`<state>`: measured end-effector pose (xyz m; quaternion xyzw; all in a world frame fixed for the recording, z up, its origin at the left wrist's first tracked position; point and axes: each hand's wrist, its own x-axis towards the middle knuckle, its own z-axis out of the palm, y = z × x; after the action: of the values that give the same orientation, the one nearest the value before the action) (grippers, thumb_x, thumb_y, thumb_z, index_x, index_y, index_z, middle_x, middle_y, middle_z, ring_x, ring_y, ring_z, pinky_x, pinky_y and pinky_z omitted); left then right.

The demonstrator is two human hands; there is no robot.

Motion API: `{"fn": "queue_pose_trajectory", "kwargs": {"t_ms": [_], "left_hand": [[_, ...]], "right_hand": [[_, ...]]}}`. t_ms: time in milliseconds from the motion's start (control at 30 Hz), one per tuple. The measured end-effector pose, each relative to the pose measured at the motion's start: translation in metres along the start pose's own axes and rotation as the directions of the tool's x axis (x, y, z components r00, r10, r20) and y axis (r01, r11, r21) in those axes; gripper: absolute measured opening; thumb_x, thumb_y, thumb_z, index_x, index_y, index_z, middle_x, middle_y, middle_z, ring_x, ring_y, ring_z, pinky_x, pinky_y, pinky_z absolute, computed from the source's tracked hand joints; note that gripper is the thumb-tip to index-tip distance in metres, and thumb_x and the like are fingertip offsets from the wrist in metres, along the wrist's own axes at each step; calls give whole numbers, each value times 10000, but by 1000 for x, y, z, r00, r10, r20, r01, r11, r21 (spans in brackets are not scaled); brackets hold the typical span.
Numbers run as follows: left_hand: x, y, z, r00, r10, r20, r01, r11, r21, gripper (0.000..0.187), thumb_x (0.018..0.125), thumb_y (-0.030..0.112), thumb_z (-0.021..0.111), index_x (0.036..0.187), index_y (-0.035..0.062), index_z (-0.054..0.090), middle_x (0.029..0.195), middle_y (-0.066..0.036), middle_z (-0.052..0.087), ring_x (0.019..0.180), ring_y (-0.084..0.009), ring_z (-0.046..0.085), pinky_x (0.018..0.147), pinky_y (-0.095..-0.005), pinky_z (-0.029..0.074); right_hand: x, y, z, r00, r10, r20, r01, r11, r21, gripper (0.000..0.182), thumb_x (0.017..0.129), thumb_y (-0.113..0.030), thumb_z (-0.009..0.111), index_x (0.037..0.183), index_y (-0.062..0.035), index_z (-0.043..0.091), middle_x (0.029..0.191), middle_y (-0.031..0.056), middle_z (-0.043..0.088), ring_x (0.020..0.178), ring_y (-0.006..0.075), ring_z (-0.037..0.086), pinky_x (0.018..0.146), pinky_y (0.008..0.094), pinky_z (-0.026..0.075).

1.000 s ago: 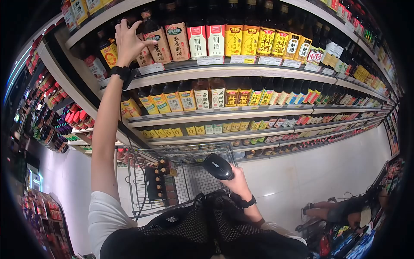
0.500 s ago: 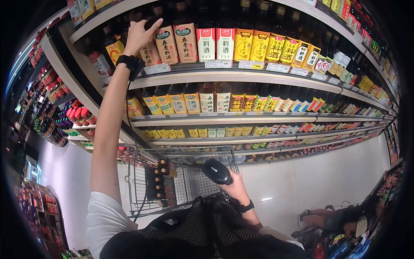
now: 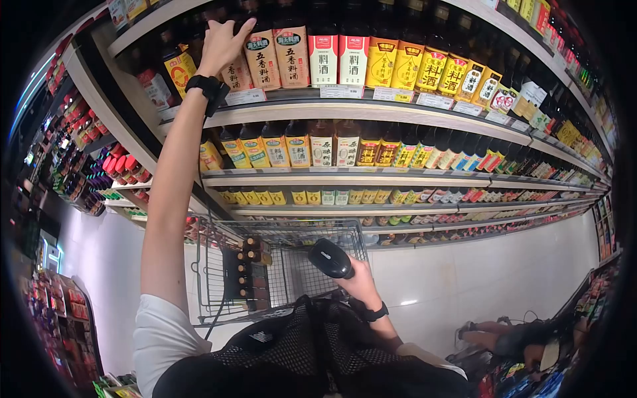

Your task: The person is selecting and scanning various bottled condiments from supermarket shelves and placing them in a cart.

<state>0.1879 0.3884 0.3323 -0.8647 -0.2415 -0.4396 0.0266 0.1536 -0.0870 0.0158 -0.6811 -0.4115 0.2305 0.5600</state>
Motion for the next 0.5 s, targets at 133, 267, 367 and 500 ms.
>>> {"fn": "queue_pose_trajectory", "kwargs": {"t_ms": [133, 267, 367, 500], "left_hand": [[-3, 1, -2, 1000, -3, -14, 3, 1000, 15, 725, 931, 650, 479, 1093, -31, 667, 1150, -371, 506, 1069, -529, 527, 940, -522, 457], [-4, 0, -3, 1000, 15, -16, -15, 1000, 15, 684, 937, 617, 501, 1081, -33, 660, 1120, -352, 503, 1043, -512, 534, 935, -514, 453], [-10, -6, 2, 989, 86, -122, -90, 996, -22, 581, 937, 524, 582, 1172, -5, 631, 1086, -303, 491, 945, -453, 549, 875, -456, 465], [-48, 16, -32, 945, 87, -316, -184, 939, -292, 531, 934, 311, 664, 1388, 73, 528, 1483, -278, 344, 1011, -294, 535, 898, -370, 464]], "right_hand": [[3, -1, 3, 999, -38, 9, 37, 999, 20, 414, 721, -6, 753, 1124, -10, 657, 915, 165, 728, 844, 282, 727, 760, 323, 536], [4, 1, 2, 999, -29, 17, 29, 999, 21, 425, 712, 1, 758, 1124, -1, 653, 910, 175, 724, 855, 281, 729, 750, 324, 536], [3, 9, -1, 1000, -17, 9, 17, 1000, -19, 439, 705, -29, 762, 1128, -1, 648, 904, 199, 710, 900, 323, 719, 757, 336, 539], [-1, 24, -6, 999, -49, -21, 48, 999, -4, 413, 720, -63, 758, 1109, -11, 633, 882, 199, 698, 902, 363, 699, 750, 352, 538]]}}
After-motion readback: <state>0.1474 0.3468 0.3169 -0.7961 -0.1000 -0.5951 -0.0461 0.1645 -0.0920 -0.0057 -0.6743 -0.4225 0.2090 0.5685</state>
